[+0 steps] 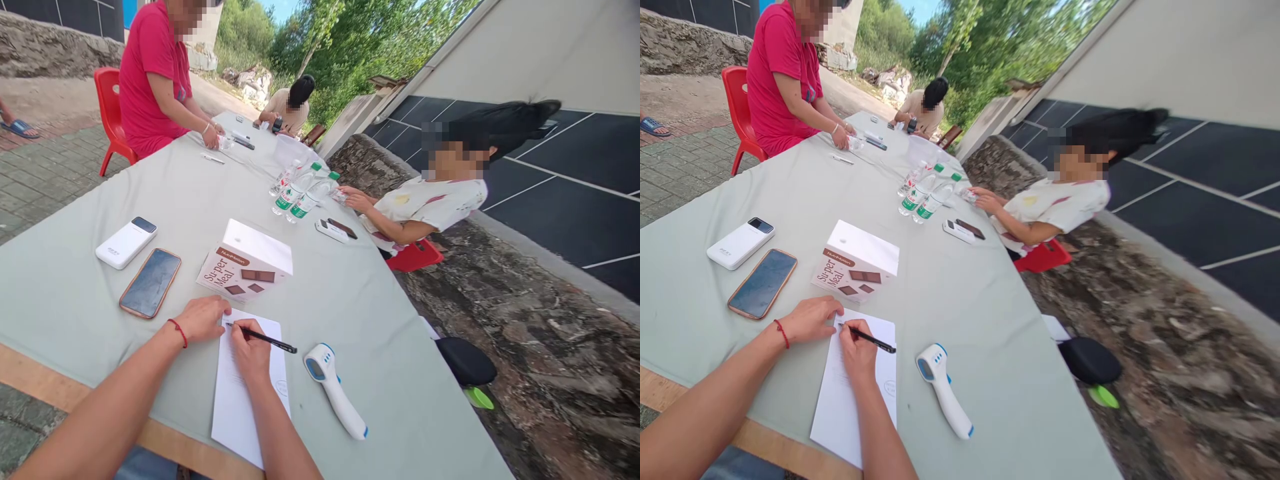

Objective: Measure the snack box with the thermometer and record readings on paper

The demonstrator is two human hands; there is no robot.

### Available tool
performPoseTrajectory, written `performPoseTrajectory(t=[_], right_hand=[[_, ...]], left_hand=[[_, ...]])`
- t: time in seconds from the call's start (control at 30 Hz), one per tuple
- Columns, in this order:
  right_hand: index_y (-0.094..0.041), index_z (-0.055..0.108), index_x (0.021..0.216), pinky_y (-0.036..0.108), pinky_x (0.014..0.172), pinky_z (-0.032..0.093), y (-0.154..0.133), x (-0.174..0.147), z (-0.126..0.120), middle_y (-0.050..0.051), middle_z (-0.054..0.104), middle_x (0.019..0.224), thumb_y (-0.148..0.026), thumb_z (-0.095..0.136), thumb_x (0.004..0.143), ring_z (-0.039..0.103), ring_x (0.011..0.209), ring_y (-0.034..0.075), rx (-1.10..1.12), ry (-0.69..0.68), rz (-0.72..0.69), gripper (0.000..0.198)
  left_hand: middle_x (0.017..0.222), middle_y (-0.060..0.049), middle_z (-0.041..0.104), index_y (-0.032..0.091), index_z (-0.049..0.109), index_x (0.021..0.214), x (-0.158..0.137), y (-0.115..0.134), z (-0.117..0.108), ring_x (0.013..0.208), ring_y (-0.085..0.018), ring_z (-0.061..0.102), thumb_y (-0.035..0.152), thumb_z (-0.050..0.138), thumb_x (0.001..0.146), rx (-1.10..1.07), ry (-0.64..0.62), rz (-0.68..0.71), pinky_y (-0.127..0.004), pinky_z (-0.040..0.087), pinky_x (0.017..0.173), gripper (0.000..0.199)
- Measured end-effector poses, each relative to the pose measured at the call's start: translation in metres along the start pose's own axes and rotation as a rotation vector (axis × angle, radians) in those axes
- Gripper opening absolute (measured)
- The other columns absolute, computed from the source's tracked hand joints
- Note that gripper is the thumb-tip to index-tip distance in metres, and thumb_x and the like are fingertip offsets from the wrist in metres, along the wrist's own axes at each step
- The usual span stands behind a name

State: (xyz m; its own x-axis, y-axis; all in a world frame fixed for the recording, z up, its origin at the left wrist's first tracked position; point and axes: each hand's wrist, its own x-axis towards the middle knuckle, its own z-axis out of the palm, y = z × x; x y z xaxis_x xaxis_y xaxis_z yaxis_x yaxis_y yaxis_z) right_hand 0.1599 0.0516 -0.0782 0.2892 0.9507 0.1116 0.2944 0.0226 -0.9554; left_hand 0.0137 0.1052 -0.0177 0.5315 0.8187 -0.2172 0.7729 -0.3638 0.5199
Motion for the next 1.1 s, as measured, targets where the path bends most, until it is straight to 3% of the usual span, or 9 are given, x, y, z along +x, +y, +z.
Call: performPoseTrajectory(t=[1.1], right_hand=[[-0.021, 0.058, 0.067, 0.030, 0.060, 0.041, 0.0007, 0.0004, 0.0000, -0.001, 0.058, 0.062, -0.034, 0.058, 0.073, 0.051, 0.062, 0.016, 0.042, 0.025, -0.011, 0.015]], left_hand=[[0.110, -0.004, 0.067, 0.022, 0.062, 0.114, 0.0004, -0.0014, 0.0010, 0.101, -0.022, 0.065, 0.018, 0.060, 0.077, 0.006, 0.002, 0.005, -0.028, 0.049, 0.076, 0.037]])
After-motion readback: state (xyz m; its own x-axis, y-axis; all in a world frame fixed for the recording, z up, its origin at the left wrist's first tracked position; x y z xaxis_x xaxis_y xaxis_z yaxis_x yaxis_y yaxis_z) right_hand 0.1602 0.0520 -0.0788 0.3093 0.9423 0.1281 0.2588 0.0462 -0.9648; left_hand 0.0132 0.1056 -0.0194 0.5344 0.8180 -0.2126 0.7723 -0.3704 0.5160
